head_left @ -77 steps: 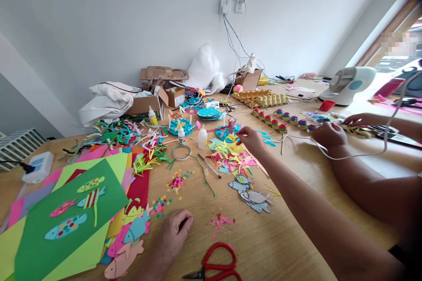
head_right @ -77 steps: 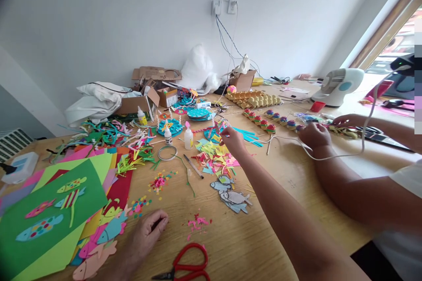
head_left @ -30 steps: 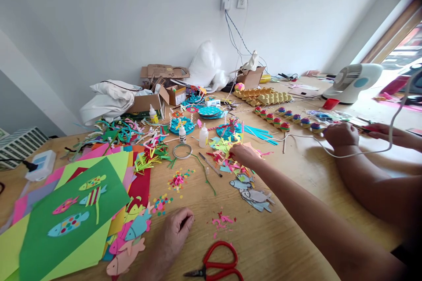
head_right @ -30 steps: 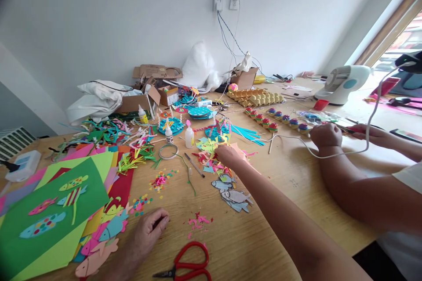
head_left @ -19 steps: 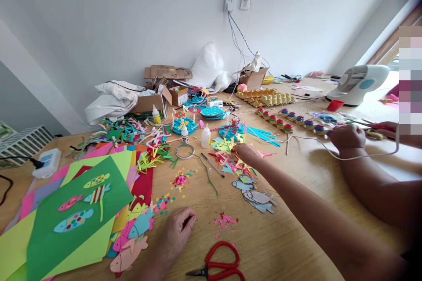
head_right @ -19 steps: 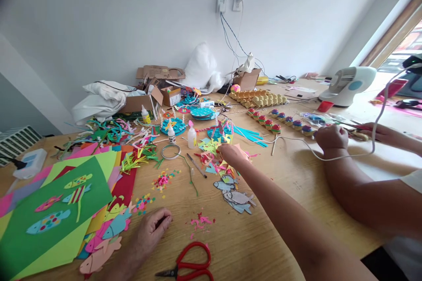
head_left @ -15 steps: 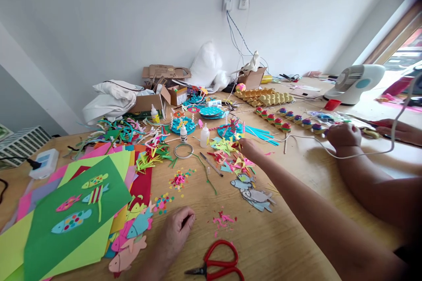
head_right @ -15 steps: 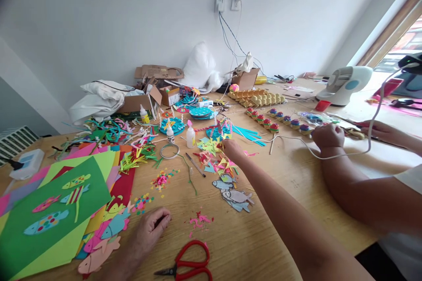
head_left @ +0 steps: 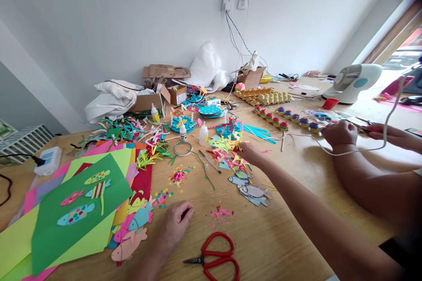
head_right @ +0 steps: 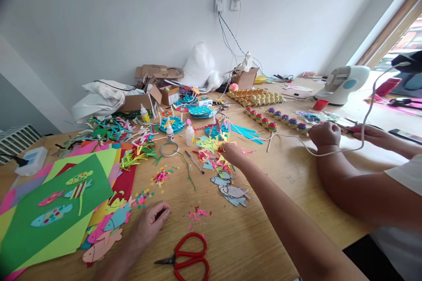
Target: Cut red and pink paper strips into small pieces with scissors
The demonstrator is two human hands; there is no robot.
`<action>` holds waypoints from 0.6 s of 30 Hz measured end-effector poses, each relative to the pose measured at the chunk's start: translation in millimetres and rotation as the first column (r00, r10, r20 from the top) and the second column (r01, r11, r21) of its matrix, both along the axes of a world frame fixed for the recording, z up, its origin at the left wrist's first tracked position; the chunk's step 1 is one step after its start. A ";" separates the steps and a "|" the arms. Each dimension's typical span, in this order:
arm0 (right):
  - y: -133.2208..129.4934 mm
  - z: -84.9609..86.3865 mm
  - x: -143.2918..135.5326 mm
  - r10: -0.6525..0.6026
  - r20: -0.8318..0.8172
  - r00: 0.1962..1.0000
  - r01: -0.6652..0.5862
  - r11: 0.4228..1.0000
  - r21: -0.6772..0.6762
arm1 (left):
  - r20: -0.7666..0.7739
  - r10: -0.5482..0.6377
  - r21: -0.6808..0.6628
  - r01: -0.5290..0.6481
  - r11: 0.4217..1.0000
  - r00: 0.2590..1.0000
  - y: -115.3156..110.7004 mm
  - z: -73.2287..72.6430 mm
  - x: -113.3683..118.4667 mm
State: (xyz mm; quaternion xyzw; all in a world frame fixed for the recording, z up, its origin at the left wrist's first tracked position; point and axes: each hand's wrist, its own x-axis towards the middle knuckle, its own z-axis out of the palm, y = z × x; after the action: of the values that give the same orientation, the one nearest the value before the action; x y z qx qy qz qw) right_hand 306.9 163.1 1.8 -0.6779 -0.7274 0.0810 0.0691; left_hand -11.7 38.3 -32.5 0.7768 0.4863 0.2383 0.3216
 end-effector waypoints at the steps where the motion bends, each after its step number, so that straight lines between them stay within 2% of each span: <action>1: -1.5 0.5 -2.0 -0.002 0.014 1.000 0.003 1.000 -0.009 | 0.003 -0.004 0.002 0.004 1.000 1.000 -0.2 0.2 0.0; 8: -13.8 2.2 -12.7 -0.022 0.081 0.996 0.025 0.999 -0.034 | 0.025 0.004 0.018 -0.005 1.000 1.000 0.1 -0.4 0.1; 14: -38.0 7.0 -23.6 0.041 0.042 0.998 -0.043 0.997 0.059 | 0.054 0.013 0.013 -0.014 1.000 0.998 1.1 0.5 1.0; 18: -50.2 5.4 -26.0 0.017 0.020 1.000 -0.020 0.992 0.128 | 0.060 0.008 0.012 -0.009 1.000 0.998 1.4 0.8 0.7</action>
State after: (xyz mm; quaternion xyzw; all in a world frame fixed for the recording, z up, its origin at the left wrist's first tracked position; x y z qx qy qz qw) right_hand 280.9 112.9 7.2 -0.6660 -0.7380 0.0283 0.1048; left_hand -11.0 39.7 -31.6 0.7693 0.4781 0.2657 0.3302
